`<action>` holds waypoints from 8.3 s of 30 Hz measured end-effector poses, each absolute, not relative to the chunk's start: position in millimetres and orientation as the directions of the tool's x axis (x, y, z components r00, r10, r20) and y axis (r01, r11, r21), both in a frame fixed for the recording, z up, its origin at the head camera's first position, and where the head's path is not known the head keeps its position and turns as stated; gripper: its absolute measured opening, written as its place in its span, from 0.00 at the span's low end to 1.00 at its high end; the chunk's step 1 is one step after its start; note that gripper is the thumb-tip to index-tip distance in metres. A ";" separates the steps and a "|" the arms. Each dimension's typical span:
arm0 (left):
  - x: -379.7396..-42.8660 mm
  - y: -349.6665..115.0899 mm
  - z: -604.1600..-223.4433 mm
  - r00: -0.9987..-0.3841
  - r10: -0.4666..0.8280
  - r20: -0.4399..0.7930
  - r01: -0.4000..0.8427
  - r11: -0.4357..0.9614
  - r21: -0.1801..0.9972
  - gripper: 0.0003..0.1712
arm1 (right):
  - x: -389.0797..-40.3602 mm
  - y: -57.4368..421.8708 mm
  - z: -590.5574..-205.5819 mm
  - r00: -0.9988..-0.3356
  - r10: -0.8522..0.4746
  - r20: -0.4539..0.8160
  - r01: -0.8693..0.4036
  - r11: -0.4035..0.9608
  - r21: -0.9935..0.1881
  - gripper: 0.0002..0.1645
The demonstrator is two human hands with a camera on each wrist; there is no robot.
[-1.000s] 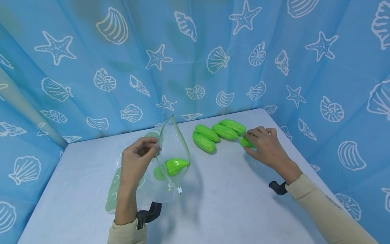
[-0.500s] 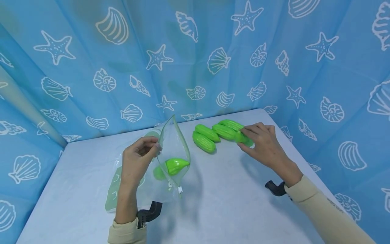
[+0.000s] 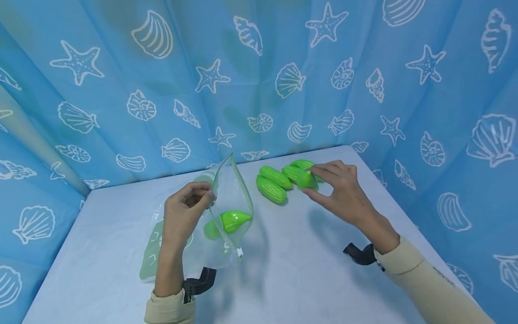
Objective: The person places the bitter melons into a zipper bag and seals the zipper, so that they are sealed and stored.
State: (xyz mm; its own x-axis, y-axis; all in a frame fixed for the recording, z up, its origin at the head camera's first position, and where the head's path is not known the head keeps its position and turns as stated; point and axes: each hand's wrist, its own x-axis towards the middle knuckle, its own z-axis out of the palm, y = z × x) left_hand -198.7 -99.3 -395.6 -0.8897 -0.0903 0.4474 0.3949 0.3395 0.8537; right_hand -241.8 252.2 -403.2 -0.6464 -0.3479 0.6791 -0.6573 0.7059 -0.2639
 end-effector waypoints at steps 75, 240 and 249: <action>-212.8 -95.0 -398.0 -0.883 -0.042 0.467 0.415 0.395 0.820 0.07 | -245.3 131.5 -382.3 -0.763 -0.410 0.499 -0.642 0.400 -0.654 0.31; -215.1 -92.2 -401.8 -0.890 -0.043 0.454 0.404 0.387 0.829 0.06 | -231.9 155.3 -396.7 -0.614 -0.611 0.501 -0.776 0.584 -0.239 0.27; -215.8 -92.6 -400.6 -0.889 -0.043 0.456 0.406 0.388 0.828 0.06 | -235.8 145.6 -399.8 -0.609 -0.615 0.501 -0.777 0.589 -0.222 0.27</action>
State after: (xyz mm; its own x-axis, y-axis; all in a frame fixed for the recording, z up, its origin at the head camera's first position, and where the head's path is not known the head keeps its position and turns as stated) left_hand -215.8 -92.6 -400.6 -0.8891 -0.0426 0.4557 0.4057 0.3876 0.8278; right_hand -235.8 145.6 -399.8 -0.6089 -0.6150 0.5011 -0.7772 0.5888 -0.2219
